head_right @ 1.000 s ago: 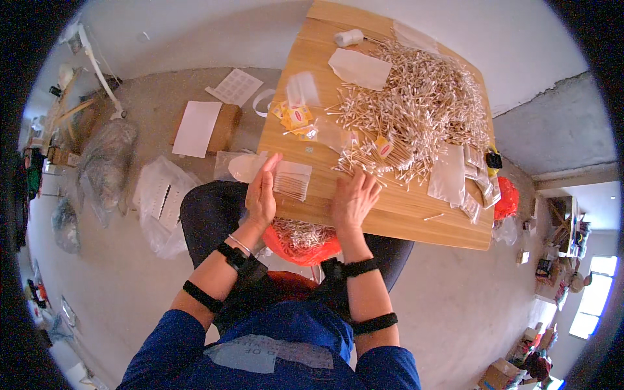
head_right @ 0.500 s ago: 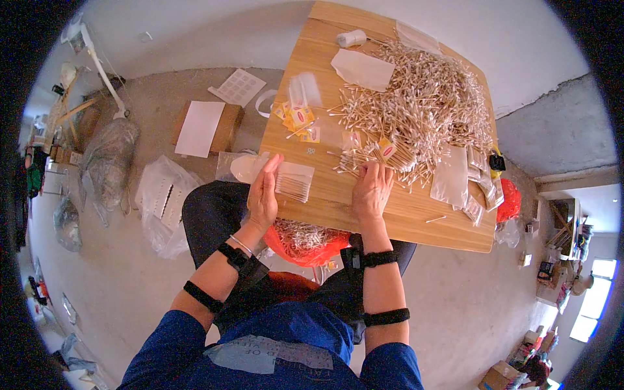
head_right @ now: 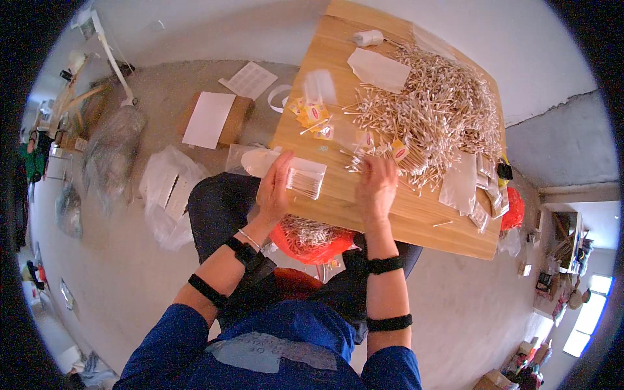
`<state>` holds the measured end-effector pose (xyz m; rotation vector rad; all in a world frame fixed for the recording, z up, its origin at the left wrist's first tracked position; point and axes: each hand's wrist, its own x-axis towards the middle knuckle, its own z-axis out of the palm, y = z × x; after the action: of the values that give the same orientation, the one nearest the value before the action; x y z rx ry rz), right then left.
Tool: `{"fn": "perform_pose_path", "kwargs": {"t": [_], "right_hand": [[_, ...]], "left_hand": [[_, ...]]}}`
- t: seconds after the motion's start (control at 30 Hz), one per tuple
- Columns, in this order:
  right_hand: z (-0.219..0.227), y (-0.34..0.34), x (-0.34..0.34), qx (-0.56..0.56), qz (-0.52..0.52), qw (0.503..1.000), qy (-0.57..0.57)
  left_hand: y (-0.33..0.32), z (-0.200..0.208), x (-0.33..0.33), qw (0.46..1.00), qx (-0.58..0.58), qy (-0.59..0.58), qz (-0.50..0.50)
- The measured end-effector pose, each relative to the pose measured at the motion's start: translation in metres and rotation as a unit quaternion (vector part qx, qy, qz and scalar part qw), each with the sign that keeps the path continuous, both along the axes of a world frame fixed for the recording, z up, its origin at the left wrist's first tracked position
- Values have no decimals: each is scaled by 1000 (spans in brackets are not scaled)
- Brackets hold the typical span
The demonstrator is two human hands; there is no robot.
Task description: The person sits at a wooden table and packs cotton swabs into small clear plastic bags. They pick up a handful of swabs, place them into a bag, and then fold the top of the bag to seal it. The person repeats this process, creating a stack of filled bags on the table.
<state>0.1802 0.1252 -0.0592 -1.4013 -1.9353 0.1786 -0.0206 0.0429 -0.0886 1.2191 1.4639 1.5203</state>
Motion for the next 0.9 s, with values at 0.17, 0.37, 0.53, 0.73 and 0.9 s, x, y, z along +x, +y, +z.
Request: {"fn": "perform_pose_path", "kwargs": {"t": [0.17, 0.37, 0.53, 0.73, 0.9], "right_hand": [[-18, -12, -47, -27, 78, 996, -27], [-31, -20, -64, -73, 114, 990, -37], [-31, -33, -59, -86, 125, 988, -23], [-41, -39, -66, -81, 163, 983, 11], [-37, -43, -68, -61, 147, 982, 99]], "left_hand": [[1, -10, -1, 1000, 15, -26, -1], [2, -12, -1, 999, 48, -3, 21], [1, -3, -2, 999, 38, -1, -15], [2, 0, -1, 999, 42, 0, -9], [3, 0, -2, 999, 16, 11, -27]]}}
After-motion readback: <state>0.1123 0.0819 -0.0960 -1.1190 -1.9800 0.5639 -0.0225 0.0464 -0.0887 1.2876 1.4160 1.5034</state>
